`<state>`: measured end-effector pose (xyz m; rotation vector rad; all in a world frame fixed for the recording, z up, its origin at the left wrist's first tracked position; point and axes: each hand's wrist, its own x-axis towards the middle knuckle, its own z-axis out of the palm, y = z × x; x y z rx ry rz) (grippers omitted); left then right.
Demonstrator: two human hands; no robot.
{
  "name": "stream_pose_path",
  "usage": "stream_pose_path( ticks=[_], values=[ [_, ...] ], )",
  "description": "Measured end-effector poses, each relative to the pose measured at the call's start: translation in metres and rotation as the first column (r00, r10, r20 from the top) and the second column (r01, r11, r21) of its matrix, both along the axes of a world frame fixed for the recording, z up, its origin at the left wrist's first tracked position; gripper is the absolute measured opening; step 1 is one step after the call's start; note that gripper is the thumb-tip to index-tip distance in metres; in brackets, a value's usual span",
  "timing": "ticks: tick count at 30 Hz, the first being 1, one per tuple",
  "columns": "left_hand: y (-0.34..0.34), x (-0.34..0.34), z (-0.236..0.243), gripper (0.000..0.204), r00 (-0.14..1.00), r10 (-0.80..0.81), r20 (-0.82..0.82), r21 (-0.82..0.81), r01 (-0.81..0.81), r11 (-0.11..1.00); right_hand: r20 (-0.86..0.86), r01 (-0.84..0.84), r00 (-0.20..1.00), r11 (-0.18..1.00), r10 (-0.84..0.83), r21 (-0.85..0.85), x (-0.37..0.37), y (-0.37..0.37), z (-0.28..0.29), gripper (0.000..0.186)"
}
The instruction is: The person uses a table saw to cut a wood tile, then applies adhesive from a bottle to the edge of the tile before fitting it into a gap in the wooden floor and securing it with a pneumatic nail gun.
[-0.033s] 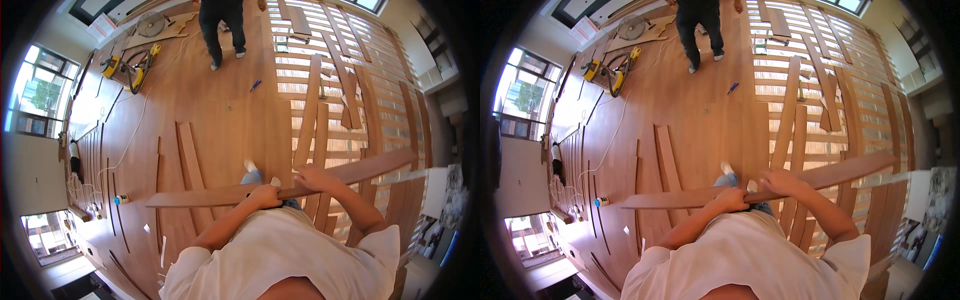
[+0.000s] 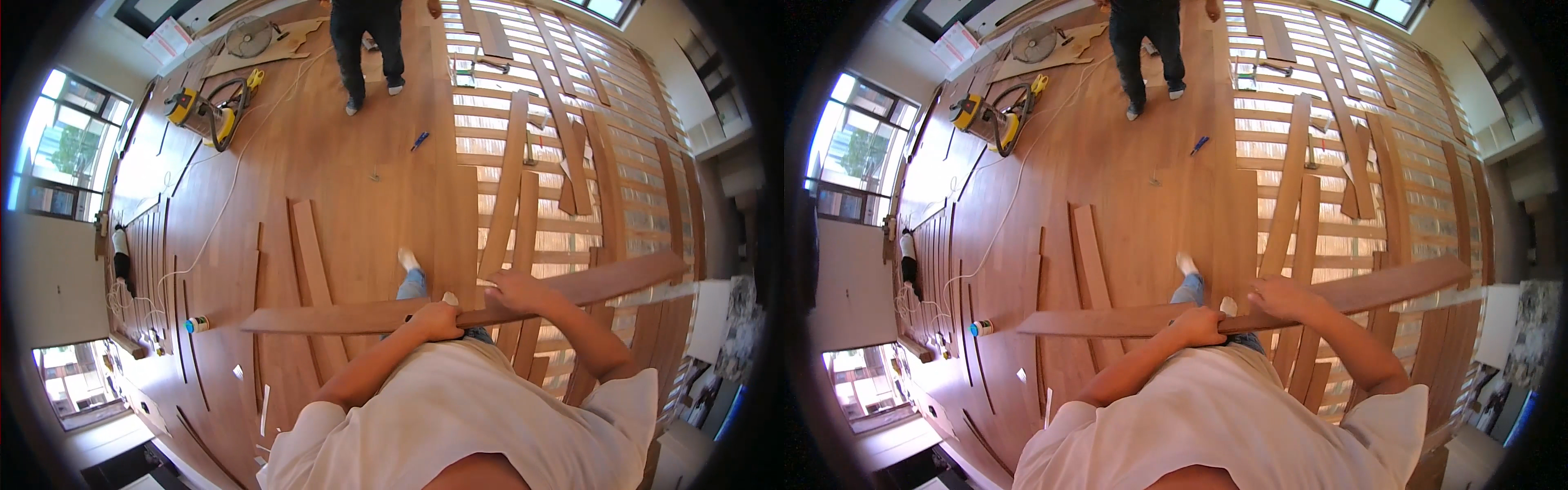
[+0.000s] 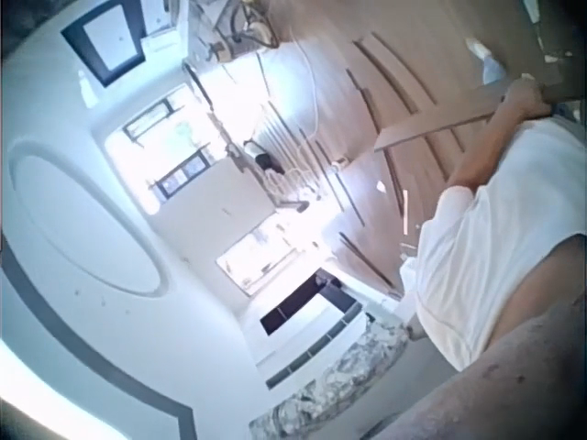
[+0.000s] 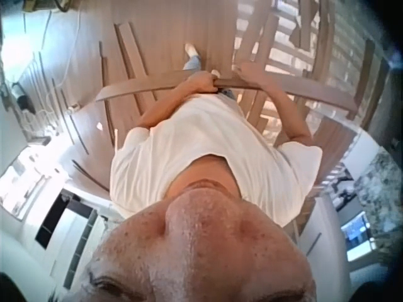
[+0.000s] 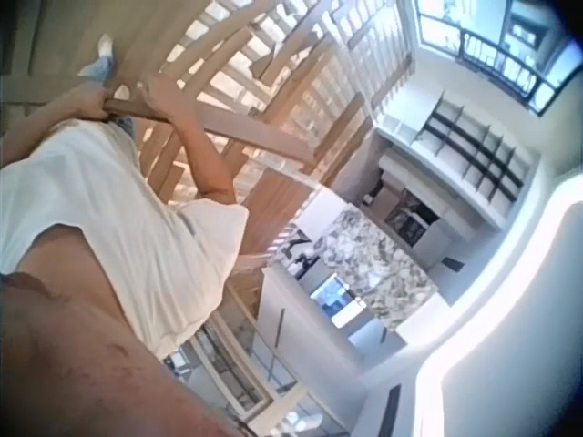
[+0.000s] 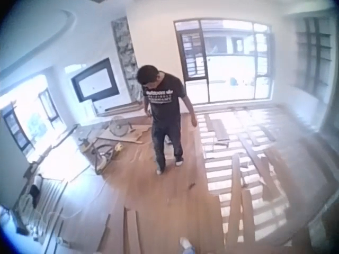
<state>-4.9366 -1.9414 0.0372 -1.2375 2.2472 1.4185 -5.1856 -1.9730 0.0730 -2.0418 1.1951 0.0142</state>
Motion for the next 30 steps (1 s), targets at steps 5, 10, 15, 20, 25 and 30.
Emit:
stream_pose_path(
  ticks=[5,10,15,20,25,30],
  values=[
    [-0.085,-0.007,-0.027,0.043,0.981,-0.125,-0.145,-0.051,0.119,0.992,-0.319,-0.106,0.925,0.947,0.206,0.303,-0.032,-0.103,-0.05,0.043],
    [-0.176,-0.009,-0.029,0.043,0.961,-0.197,-0.192,-0.09,0.183,0.979,-0.319,0.068,0.945,0.908,0.075,0.414,-0.034,-0.175,-0.06,0.059],
    [-0.257,-0.011,-0.019,0.047,0.95,-0.275,-0.148,-0.025,0.274,0.961,-0.276,0.245,0.954,0.833,-0.115,0.497,-0.042,-0.232,-0.071,0.067],
    [-0.316,-0.024,-0.026,0.042,0.931,-0.333,-0.151,-0.06,0.328,0.943,-0.187,0.303,0.953,0.737,-0.239,0.604,-0.046,-0.299,-0.079,0.058],
    [-0.384,-0.055,-0.014,0.033,0.921,-0.373,-0.111,-0.046,0.37,0.928,-0.053,0.373,0.851,0.529,-0.523,0.762,-0.028,-0.358,-0.087,0.049],
    [-0.425,-0.091,-0.025,0.032,0.905,-0.349,-0.243,-0.129,0.327,0.936,-0.176,0.308,0.948,0.625,-0.266,0.718,-0.046,-0.405,-0.078,0.053]
  ],
)
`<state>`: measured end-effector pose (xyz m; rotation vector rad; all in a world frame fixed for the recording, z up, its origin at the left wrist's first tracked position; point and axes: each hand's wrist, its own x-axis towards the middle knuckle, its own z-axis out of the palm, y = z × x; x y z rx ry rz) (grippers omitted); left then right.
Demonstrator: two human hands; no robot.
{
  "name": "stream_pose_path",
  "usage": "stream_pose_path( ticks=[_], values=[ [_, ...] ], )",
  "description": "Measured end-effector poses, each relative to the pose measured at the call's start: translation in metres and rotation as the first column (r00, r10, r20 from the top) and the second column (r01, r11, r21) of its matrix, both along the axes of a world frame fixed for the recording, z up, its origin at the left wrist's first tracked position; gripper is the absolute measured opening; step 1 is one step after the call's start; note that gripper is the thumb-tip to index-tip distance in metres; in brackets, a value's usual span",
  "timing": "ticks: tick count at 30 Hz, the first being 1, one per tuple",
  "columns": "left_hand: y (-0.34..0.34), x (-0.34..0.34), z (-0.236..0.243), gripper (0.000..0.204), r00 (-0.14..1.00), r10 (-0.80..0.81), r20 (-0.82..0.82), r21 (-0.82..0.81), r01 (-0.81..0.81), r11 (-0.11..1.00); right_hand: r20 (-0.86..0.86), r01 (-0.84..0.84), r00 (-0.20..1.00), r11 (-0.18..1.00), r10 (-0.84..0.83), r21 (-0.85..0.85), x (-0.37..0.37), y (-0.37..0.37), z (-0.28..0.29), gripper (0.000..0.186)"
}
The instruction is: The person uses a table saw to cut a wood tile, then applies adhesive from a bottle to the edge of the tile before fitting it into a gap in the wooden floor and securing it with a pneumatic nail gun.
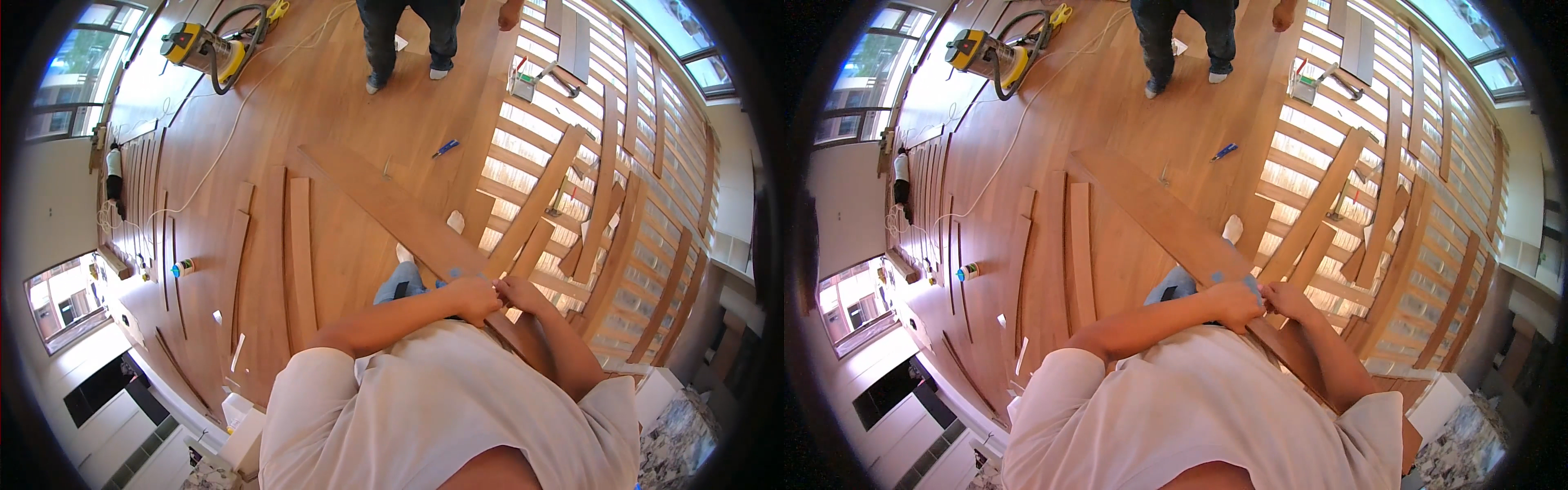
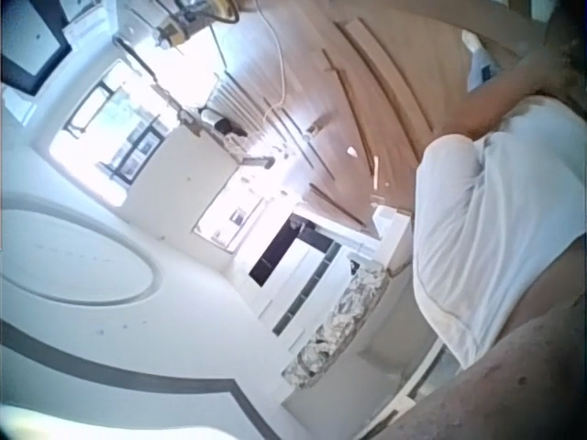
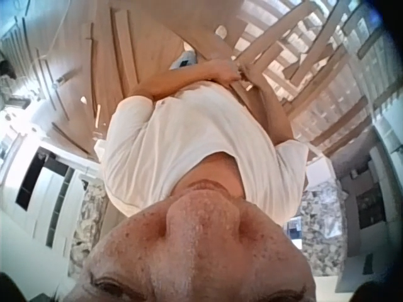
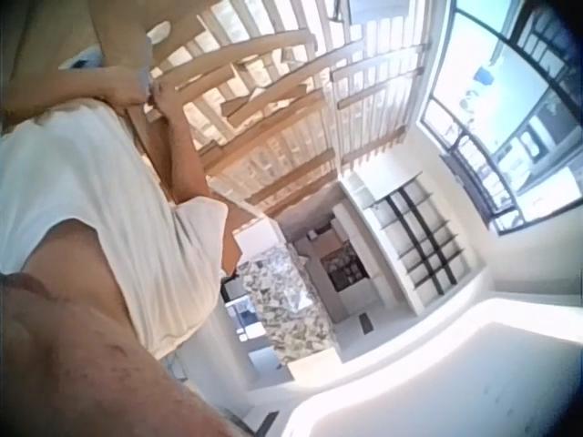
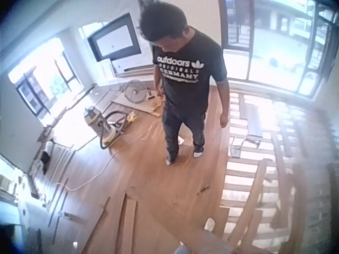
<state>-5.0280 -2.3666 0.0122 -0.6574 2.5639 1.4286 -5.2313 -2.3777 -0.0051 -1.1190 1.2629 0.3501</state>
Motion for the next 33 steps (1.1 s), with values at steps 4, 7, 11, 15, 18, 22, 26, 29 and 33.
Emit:
stream_pose_path(
  ticks=[4,7,11,15,18,22,26,29,33],
  values=[
    [-0.028,-0.026,0.007,0.029,1.0,0.004,-0.012,0.006,-0.004,1.0,-0.06,-0.183,0.982,0.98,0.179,-0.071,-0.021,-0.02,0.029,0.062],
    [-0.046,-0.041,0.003,0.028,0.999,-0.028,-0.043,-0.03,0.027,0.999,0.029,-0.015,0.999,0.977,0.022,-0.213,-0.03,-0.022,0.035,0.063],
    [-0.065,-0.054,-0.008,0.038,0.993,-0.115,-0.005,0.011,0.115,0.993,-0.055,0.268,0.961,0.963,-0.269,-0.034,-0.035,-0.026,0.029,0.068],
    [-0.092,-0.05,0.0,0.042,0.978,-0.203,0.047,0.055,0.2,0.978,0.013,0.28,0.959,0.942,-0.283,-0.185,-0.025,-0.027,0.04,0.074],
    [-0.102,-0.044,-0.003,0.035,0.986,-0.114,-0.124,0.056,0.121,0.991,0.0,0.307,0.951,0.94,-0.31,-0.148,-0.023,-0.03,0.034,0.076],
    [-0.117,-0.047,-0.032,0.038,0.984,-0.15,-0.096,0.064,0.157,0.986,-0.021,0.365,0.927,0.912,-0.375,-0.19,0.001,-0.046,0.041,0.075],
    [-0.166,-0.02,0.002,0.049,0.971,-0.234,-0.056,0.092,0.238,0.967,0.009,0.505,0.86,0.85,-0.51,-0.147,0.025,-0.069,0.053,0.073],
    [-0.176,-0.01,-0.014,0.046,0.984,-0.175,-0.022,0.082,0.177,0.981,-0.092,0.474,0.876,0.88,-0.474,-0.025,0.043,-0.087,0.063,0.07],
    [-0.203,0.016,-0.018,0.043,0.971,-0.217,-0.103,-0.151,0.201,0.968,-0.063,0.587,0.797,0.795,-0.601,-0.153,0.077,-0.103,0.079,0.067]
  ],
)
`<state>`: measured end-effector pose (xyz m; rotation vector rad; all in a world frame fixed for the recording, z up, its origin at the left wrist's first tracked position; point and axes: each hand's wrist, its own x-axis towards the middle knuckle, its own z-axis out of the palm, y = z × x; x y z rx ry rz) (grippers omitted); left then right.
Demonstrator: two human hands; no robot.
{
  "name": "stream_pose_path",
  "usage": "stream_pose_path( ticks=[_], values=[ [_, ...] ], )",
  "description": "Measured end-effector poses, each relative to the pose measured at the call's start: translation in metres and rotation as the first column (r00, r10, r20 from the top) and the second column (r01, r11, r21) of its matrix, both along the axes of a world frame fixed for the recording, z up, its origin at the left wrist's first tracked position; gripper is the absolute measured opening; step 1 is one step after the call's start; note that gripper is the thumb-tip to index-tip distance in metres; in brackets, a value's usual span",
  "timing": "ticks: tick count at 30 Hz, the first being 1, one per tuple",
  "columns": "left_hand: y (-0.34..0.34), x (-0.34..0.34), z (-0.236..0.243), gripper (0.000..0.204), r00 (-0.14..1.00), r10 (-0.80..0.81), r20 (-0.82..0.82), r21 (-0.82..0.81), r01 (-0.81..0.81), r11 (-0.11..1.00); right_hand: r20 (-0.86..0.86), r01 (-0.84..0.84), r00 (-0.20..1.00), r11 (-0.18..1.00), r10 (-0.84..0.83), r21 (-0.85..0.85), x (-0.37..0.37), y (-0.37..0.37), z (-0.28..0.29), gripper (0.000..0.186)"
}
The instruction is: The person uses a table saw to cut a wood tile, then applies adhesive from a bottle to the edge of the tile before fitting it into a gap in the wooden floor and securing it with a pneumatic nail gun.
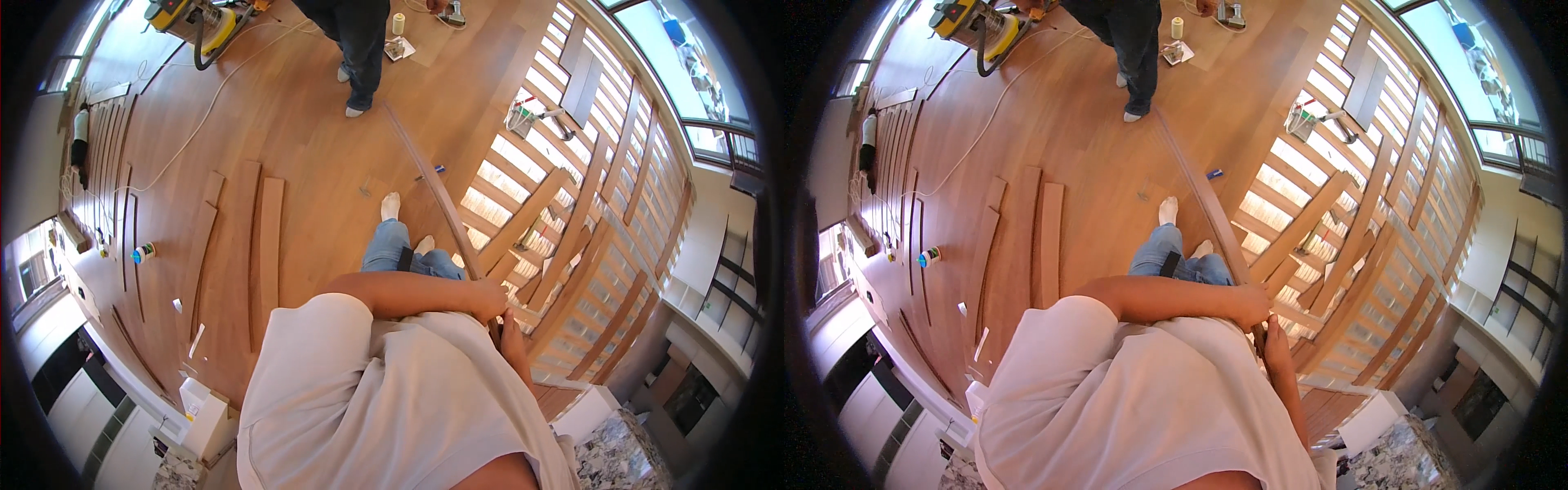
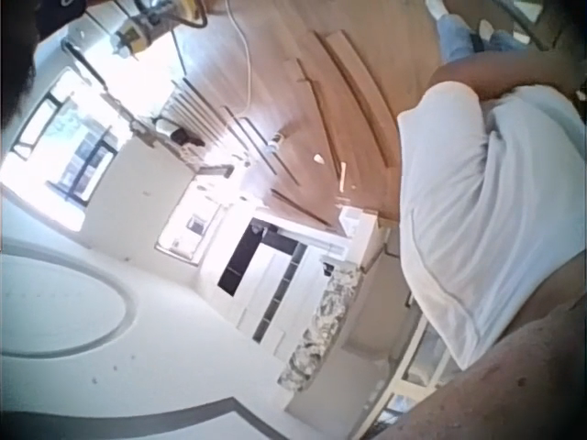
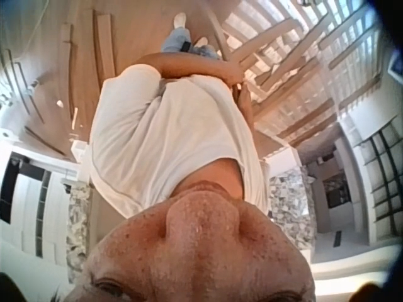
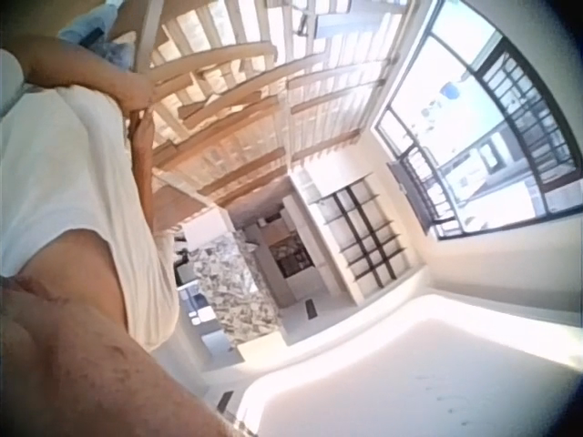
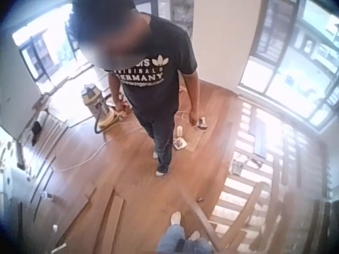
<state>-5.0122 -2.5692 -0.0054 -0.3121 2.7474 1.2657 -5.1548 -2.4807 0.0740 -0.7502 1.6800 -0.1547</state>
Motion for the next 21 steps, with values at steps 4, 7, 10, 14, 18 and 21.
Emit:
stream_pose_path(
  ticks=[4,7,10,14,18,21],
  values=[
    [-0.023,0.031,-0.013,0.031,0.933,0.211,-0.292,-0.074,-0.242,0.967,-0.078,0.01,0.997,0.993,-0.001,0.115,0.012,-0.02,0.014,0.065],
    [-0.052,0.052,-0.028,0.028,0.781,0.588,-0.209,0.234,-0.544,0.806,-0.141,0.041,0.99,0.991,-0.023,0.128,0.008,-0.027,0.01,0.064],
    [-0.054,0.103,-0.118,0.025,0.646,0.759,-0.083,0.136,-0.747,0.651,-0.117,0.069,0.992,0.992,-0.056,0.11,0.007,-0.04,0.004,0.064],
    [-0.033,0.185,-0.178,0.026,0.306,0.822,0.481,-0.135,-0.9,0.414,-0.153,0.165,0.978,0.978,-0.145,0.129,-0.015,-0.051,-0.019,0.064],
    [0.077,0.269,-0.261,0.033,-0.118,0.771,0.625,-0.082,-0.993,-0.085,-0.104,0.19,0.979,0.971,-0.177,0.142,-0.035,-0.069,-0.05,0.065],
    [0.13,0.303,-0.24,0.037,-0.203,0.584,0.786,-0.141,-0.979,-0.15,-0.12,0.318,0.946,0.932,-0.301,0.172,-0.053,-0.082,-0.069,0.066]
  ],
)
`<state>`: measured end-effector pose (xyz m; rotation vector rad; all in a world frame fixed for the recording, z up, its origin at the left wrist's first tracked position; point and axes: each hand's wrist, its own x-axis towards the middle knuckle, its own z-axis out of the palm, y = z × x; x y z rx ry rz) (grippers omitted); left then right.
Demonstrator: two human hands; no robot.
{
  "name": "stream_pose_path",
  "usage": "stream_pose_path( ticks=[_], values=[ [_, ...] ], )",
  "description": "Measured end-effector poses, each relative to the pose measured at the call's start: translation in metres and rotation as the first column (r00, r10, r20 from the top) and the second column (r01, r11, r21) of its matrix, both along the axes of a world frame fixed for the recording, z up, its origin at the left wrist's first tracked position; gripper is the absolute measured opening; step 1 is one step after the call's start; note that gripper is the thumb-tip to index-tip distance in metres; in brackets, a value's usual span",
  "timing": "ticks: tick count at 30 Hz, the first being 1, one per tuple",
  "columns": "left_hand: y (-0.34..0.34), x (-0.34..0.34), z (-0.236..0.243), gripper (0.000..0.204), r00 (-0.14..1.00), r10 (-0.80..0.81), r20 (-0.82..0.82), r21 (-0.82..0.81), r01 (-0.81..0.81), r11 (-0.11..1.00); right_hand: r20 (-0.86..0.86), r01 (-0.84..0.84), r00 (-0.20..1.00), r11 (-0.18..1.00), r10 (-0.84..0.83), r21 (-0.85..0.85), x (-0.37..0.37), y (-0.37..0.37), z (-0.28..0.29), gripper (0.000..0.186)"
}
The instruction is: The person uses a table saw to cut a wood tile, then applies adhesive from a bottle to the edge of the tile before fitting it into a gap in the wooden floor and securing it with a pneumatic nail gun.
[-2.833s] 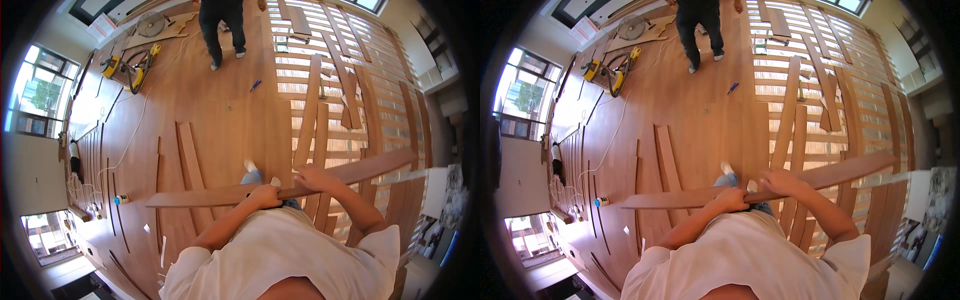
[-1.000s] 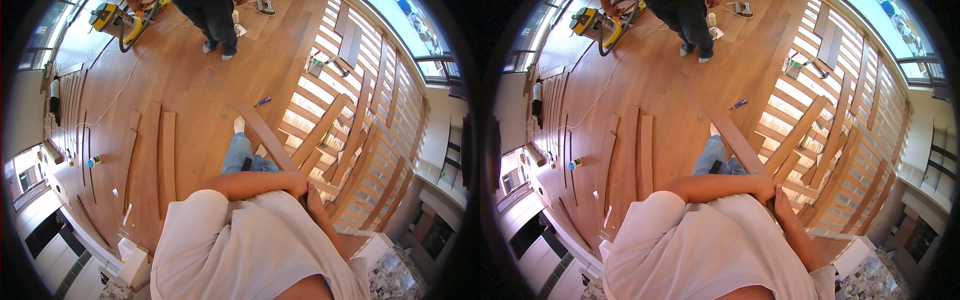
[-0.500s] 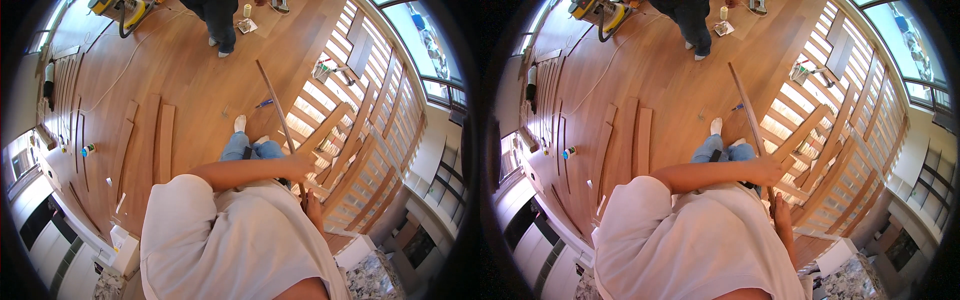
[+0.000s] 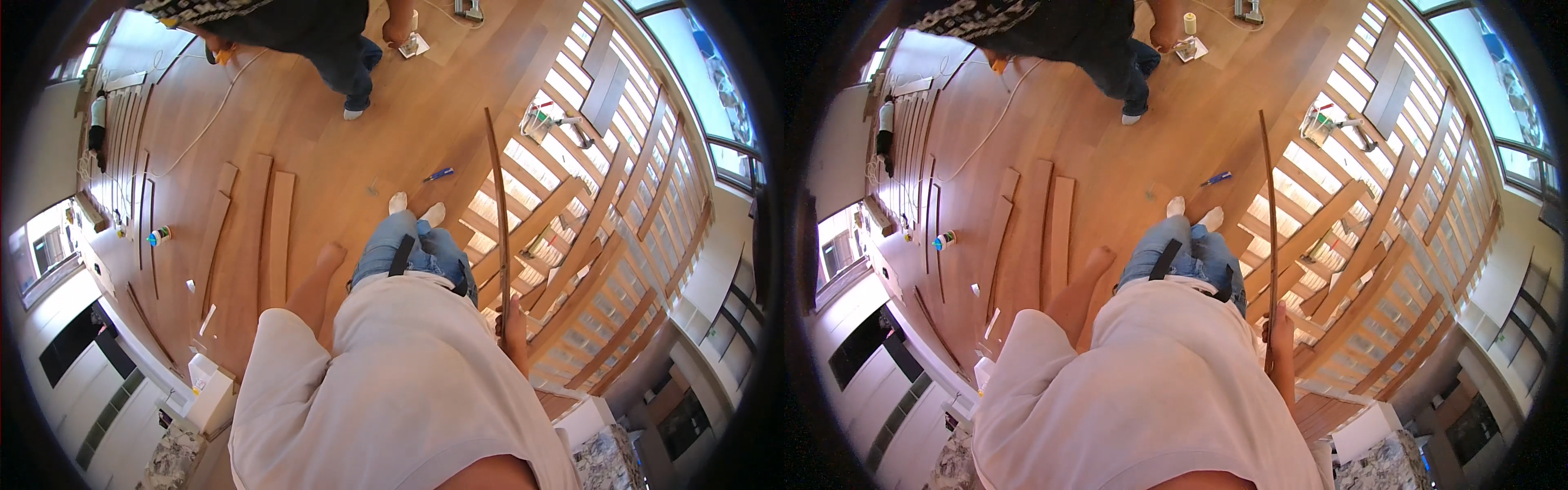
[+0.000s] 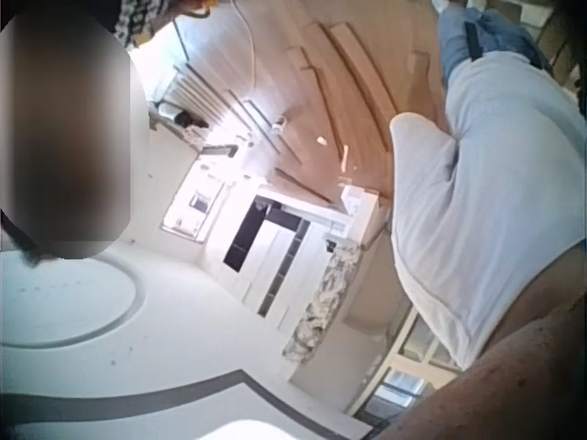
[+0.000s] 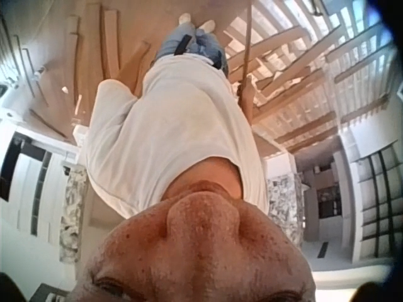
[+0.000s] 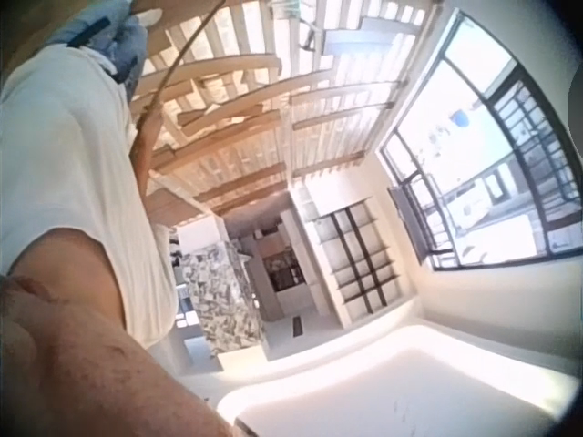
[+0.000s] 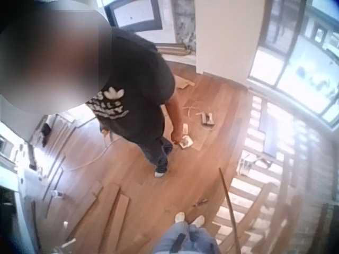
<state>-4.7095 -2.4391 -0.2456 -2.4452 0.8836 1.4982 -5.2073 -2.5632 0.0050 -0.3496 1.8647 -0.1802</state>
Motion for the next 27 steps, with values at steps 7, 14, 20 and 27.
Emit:
stream_pose_path(
  ticks=[7,14,20,27],
  values=[
    [-0.031,-0.05,-0.002,0.042,0.911,0.309,-0.272,0.063,-0.303,0.951,-0.021,-0.038,0.999,0.996,0.036,-0.085,-0.017,-0.044,-0.019,0.069],
    [-0.145,0.004,-0.017,0.037,0.982,-0.023,-0.185,-0.104,0.004,0.995,0.018,0.058,0.998,0.995,-0.057,-0.082,0.019,-0.109,-0.011,0.057],
    [-0.292,0.029,0.005,0.037,0.978,-0.206,-0.035,-0.278,0.189,0.942,0.03,0.094,0.995,0.989,-0.091,-0.118,0.05,-0.131,-0.019,0.045],
    [-0.406,0.024,0.025,0.038,0.915,-0.401,0.029,-0.236,0.397,0.887,0.075,0.158,0.986,0.977,-0.148,-0.144,0.073,-0.169,-0.024,0.042]
  ],
)
